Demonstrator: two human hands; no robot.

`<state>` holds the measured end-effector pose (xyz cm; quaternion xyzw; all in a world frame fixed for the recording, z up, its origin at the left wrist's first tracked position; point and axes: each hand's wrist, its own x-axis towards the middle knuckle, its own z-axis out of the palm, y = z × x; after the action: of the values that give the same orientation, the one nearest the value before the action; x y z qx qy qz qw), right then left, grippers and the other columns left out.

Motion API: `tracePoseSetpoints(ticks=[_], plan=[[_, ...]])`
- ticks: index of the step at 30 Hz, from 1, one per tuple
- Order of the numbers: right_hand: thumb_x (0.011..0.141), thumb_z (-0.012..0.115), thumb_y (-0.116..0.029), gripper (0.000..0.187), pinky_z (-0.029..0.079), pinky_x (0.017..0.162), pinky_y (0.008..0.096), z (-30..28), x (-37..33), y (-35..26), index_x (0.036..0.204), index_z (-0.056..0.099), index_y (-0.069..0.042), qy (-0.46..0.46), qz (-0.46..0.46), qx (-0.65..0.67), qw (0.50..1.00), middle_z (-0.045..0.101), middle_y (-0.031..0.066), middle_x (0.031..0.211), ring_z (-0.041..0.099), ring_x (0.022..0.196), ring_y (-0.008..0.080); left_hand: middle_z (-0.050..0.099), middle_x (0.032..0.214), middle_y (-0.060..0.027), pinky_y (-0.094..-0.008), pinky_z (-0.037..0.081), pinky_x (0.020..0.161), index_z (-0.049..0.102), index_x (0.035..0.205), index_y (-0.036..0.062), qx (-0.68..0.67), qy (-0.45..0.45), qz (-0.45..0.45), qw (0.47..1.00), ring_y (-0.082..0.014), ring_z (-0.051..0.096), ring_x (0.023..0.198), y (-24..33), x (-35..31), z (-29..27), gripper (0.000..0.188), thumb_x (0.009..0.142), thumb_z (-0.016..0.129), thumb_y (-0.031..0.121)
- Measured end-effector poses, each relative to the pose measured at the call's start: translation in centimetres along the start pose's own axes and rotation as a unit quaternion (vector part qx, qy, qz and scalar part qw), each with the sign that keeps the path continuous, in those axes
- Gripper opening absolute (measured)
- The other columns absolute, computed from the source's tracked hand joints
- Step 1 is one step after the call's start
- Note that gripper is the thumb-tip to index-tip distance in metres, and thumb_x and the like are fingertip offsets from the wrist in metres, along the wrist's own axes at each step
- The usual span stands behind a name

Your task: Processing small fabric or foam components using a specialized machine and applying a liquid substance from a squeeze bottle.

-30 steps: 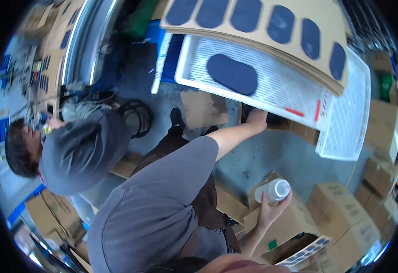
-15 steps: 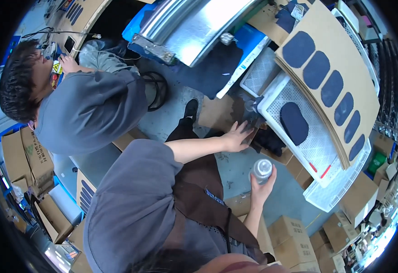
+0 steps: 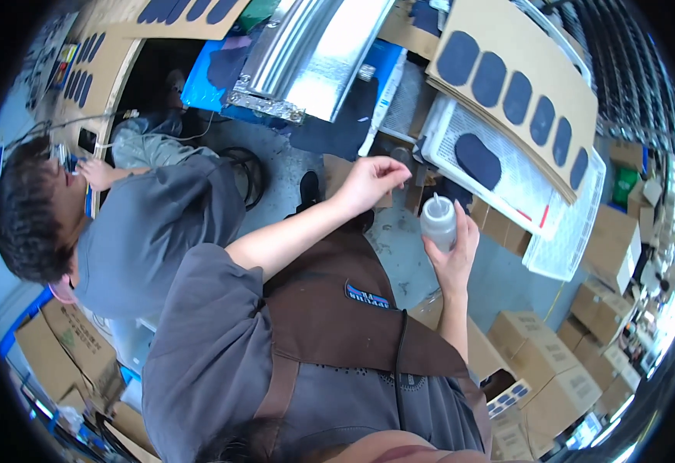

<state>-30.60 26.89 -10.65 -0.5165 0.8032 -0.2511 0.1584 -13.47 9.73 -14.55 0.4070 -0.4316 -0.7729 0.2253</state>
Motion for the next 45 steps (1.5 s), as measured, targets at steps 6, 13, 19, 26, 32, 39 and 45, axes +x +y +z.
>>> tracePoseSetpoints(ticks=[6, 13, 19, 26, 32, 39, 45], plan=[[0.065, 0.081, -0.013, 0.080, 0.045, 0.092, 0.0398, -0.8, 2.7, -3.8, 0.141, 0.056, -0.016, 0.009, -0.031, -0.042, 0.999, 0.055, 0.0142, 0.116, 0.052, 0.102, 0.0314, 0.067, 0.082, -0.0021, -0.0169, 0.043, 0.053, 0.071, 0.104, 0.0031, -0.040, 0.016, 0.002, 0.999, -0.0046, 0.053, 0.061, 1.6, 2.0, -0.8, 0.013, 0.098, 0.064, 0.012], [0.066, 0.080, -0.012, 0.080, 0.046, 0.091, 0.0393, 2.1, 6.8, -6.7, 0.142, 0.055, -0.021, -0.028, -0.110, -0.150, 0.982, 0.055, 0.0131, 0.116, 0.052, 0.100, 0.0306, 0.063, 0.081, -0.0028, -0.0159, 0.044, 0.053, 0.067, 0.103, 0.0011, -0.188, 0.050, -0.102, 0.976, -0.0056, 0.053, 0.061, -0.4, 4.8, -5.1, 0.014, 0.098, 0.065, 0.013], [0.065, 0.081, -0.011, 0.081, 0.047, 0.089, 0.0404, 4.3, 9.5, -9.3, 0.141, 0.055, -0.023, -0.060, -0.149, -0.213, 0.964, 0.054, 0.0135, 0.117, 0.052, 0.100, 0.0317, 0.061, 0.078, -0.0028, -0.0148, 0.044, 0.054, 0.066, 0.102, -0.0001, -0.237, 0.071, -0.115, 0.962, -0.0060, 0.053, 0.061, -1.3, 5.3, -8.1, 0.015, 0.097, 0.066, 0.014], [0.061, 0.082, -0.007, 0.086, 0.047, 0.090, 0.0423, 5.5, 11.6, -11.4, 0.140, 0.055, -0.025, -0.071, -0.224, -0.227, 0.945, 0.053, 0.0142, 0.123, 0.053, 0.105, 0.0337, 0.067, 0.082, -0.0043, -0.0167, 0.048, 0.059, 0.072, 0.096, 0.0015, -0.192, 0.139, -0.069, 0.969, -0.0081, 0.057, 0.064, -2.5, 6.0, -9.7, 0.010, 0.093, 0.072, 0.011], [0.058, 0.081, -0.003, 0.090, 0.048, 0.090, 0.0444, 5.3, 11.2, -11.4, 0.142, 0.056, -0.023, -0.078, -0.242, -0.275, 0.927, 0.055, 0.0156, 0.122, 0.056, 0.104, 0.0358, 0.066, 0.068, -0.0015, -0.0272, 0.043, 0.049, 0.072, 0.077, 0.0105, -0.105, 0.155, 0.015, 0.982, -0.0111, 0.053, 0.050, -7.2, 10.4, -7.5, 0.018, 0.080, 0.075, 0.028], [0.058, 0.082, 0.002, 0.091, 0.047, 0.091, 0.0436, 5.1, 11.9, -12.1, 0.142, 0.056, -0.021, -0.085, -0.227, -0.295, 0.924, 0.055, 0.0165, 0.121, 0.056, 0.105, 0.0353, 0.060, 0.060, -0.0033, -0.0273, 0.039, 0.042, 0.066, 0.077, 0.0068, -0.099, 0.141, -0.008, 0.985, -0.0126, 0.047, 0.044, -2.5, 7.4, -7.9, 0.014, 0.088, 0.064, 0.016], [0.059, 0.084, 0.003, 0.090, 0.049, 0.091, 0.0429, 4.8, 12.2, -12.5, 0.141, 0.056, -0.023, -0.086, -0.219, -0.319, 0.918, 0.056, 0.0157, 0.121, 0.055, 0.105, 0.0338, 0.060, 0.062, -0.0043, -0.0268, 0.041, 0.046, 0.067, 0.079, 0.0065, -0.067, 0.110, 0.023, 0.991, -0.0127, 0.050, 0.049, -3.0, 8.1, -8.3, 0.014, 0.089, 0.064, 0.015]])
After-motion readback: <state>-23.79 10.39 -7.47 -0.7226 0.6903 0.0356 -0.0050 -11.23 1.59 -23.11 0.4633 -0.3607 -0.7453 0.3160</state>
